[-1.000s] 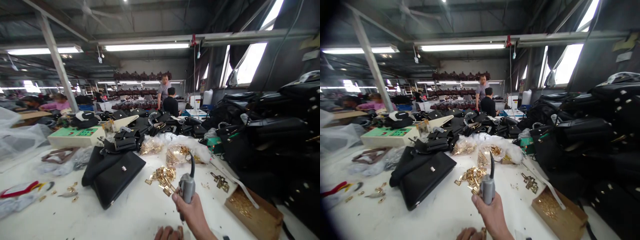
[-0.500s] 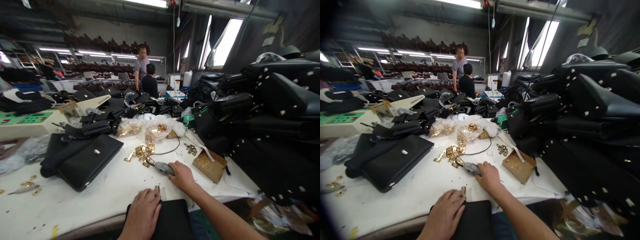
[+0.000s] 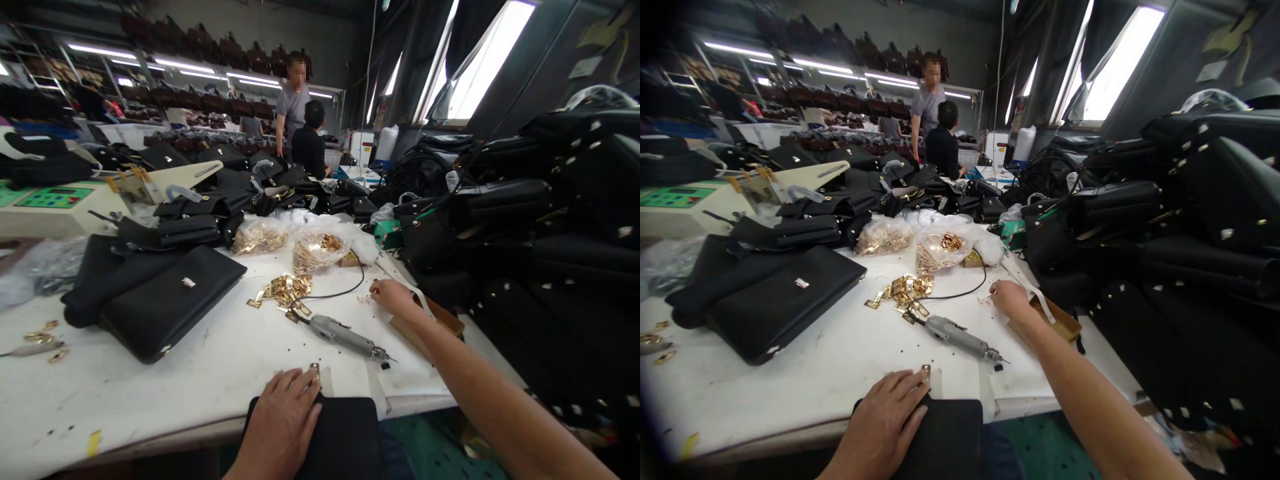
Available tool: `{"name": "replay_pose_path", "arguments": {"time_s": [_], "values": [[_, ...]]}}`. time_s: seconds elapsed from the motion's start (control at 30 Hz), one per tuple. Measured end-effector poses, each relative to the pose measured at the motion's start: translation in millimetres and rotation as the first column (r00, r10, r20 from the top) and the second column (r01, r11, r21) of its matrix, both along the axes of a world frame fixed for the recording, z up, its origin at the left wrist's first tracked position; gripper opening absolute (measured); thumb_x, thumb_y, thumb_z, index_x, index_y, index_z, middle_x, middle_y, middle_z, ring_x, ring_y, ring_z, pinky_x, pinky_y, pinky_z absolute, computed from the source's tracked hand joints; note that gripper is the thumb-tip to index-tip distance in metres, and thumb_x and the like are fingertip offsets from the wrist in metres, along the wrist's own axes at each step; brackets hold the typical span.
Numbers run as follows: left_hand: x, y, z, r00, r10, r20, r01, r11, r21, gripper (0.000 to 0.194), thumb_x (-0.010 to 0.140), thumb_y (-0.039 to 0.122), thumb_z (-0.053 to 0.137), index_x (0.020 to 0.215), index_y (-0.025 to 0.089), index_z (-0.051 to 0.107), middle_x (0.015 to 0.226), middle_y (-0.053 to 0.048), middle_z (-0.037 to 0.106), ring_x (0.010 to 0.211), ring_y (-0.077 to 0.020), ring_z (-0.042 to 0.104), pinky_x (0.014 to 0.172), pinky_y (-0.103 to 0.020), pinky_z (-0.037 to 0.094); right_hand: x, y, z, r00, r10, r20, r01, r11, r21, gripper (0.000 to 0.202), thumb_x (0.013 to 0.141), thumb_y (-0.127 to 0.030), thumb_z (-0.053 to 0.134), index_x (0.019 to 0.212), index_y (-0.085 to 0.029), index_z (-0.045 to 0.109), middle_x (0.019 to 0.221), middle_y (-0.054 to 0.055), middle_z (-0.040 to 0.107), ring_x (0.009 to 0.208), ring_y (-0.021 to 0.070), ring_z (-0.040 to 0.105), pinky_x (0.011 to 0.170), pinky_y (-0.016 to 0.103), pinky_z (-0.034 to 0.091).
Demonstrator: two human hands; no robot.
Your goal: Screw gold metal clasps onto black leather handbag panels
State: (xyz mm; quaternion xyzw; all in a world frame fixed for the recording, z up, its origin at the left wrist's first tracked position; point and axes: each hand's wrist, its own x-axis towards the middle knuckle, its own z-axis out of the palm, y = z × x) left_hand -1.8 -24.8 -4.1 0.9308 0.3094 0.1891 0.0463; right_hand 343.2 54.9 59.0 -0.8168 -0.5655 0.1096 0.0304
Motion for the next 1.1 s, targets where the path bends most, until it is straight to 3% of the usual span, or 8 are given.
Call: {"name": "replay_pose_path", "arguments": {"time_s": [0.2,0.3,0.47,0.6,0.7,0.87,0.97,1.1], "values": [[-5.4,0.1,2.2,1.000,-0.004,-0.028,0.002,0.998,-0.057,0.039,0.089,0.021,0.062,0.128,0.027,0.063,0.138,0.000,0.065,0.119,-0.0261,0.063,0.105,-0.049,0.051,-52.3,-32.2,-5.1,0.969,0.200,-0.149,-0.207,0.978,-0.036,0.044,0.078,-0.067,0.071,0.102,-0.030,0.075,0.097,0.001,0.076,0.084,0.0210,0.069,0.072,0.028,0.045],[-7.8,0.6,5.8,0.997,-0.030,-0.065,0.025,0.996,-0.081,0.041,0.089,0.025,0.062,0.131,0.027,0.062,0.143,0.000,0.061,0.123,-0.0277,0.062,0.106,-0.051,0.051,-77.1,-52.6,-13.6,0.959,0.260,-0.115,-0.266,0.964,-0.031,0.052,0.070,-0.059,0.081,0.110,-0.026,0.071,0.100,0.005,0.075,0.088,0.0256,0.068,0.072,0.030,0.044],[-9.4,-1.2,15.6,0.987,-0.056,-0.148,0.044,0.995,-0.085,0.053,0.088,0.032,0.064,0.140,0.024,0.057,0.148,-0.005,0.056,0.126,-0.0322,0.061,0.104,-0.054,0.052,-66.7,-58.2,-8.0,0.900,0.254,-0.354,-0.222,0.966,0.130,0.024,0.090,-0.042,0.062,0.104,-0.023,0.070,0.093,0.004,0.073,0.085,0.0223,0.066,0.072,0.030,0.045],[-5.8,-7.9,18.6,0.976,-0.037,-0.214,0.011,0.992,-0.123,0.055,0.089,0.034,0.063,0.142,0.021,0.056,0.145,-0.008,0.059,0.127,-0.0331,0.061,0.107,-0.054,0.050,-40.7,-45.6,10.0,0.527,0.199,-0.826,0.157,0.933,0.325,0.030,0.092,-0.047,0.053,0.098,-0.019,0.063,0.083,0.003,0.068,0.072,0.0197,0.065,0.063,0.029,0.050],[-2.2,-13.1,13.6,0.972,-0.032,-0.234,0.002,0.992,-0.129,0.057,0.088,0.036,0.064,0.141,0.018,0.057,0.144,-0.011,0.059,0.126,-0.0350,0.061,0.106,-0.055,0.049,-29.4,-25.5,14.5,0.306,0.302,-0.903,0.482,0.769,0.420,0.029,0.083,-0.046,0.062,0.093,-0.019,0.060,0.078,0.002,0.067,0.068,0.0192,0.066,0.061,0.030,0.054],[-5.0,-13.9,-0.8,0.988,-0.030,-0.152,0.017,0.996,-0.083,0.062,0.086,0.041,0.066,0.143,0.020,0.055,0.143,-0.010,0.060,0.125,-0.0322,0.061,0.105,-0.046,0.049,-20.3,12.8,1.0,0.498,0.218,-0.839,0.711,0.451,0.540,0.038,0.073,-0.050,0.079,0.074,-0.018,0.058,0.053,-0.004,0.055,0.043,0.0117,0.050,0.042,0.023,0.044],[-9.3,-11.6,-6.3,0.996,-0.035,-0.087,0.032,0.999,-0.033,0.063,0.088,0.045,0.066,0.146,0.023,0.051,0.146,-0.007,0.059,0.126,-0.0288,0.061,0.107,-0.040,0.046,-15.7,25.6,-10.0,0.559,0.158,-0.814,0.704,0.427,0.567,0.042,0.071,-0.053,0.082,0.071,-0.017,0.060,0.052,-0.001,0.058,0.041,0.0120,0.050,0.037,0.022,0.041],[-11.7,-9.6,-8.2,0.996,-0.056,-0.076,0.058,0.998,0.033,0.058,0.088,0.045,0.066,0.141,0.025,0.055,0.143,-0.006,0.061,0.122,-0.0282,0.062,0.105,-0.040,0.046,-12.8,32.1,-20.8,0.578,0.120,-0.807,0.674,0.487,0.556,0.043,0.071,-0.054,0.081,0.075,-0.015,0.064,0.053,0.000,0.062,0.040,0.0118,0.050,0.034,0.021,0.041]]}}
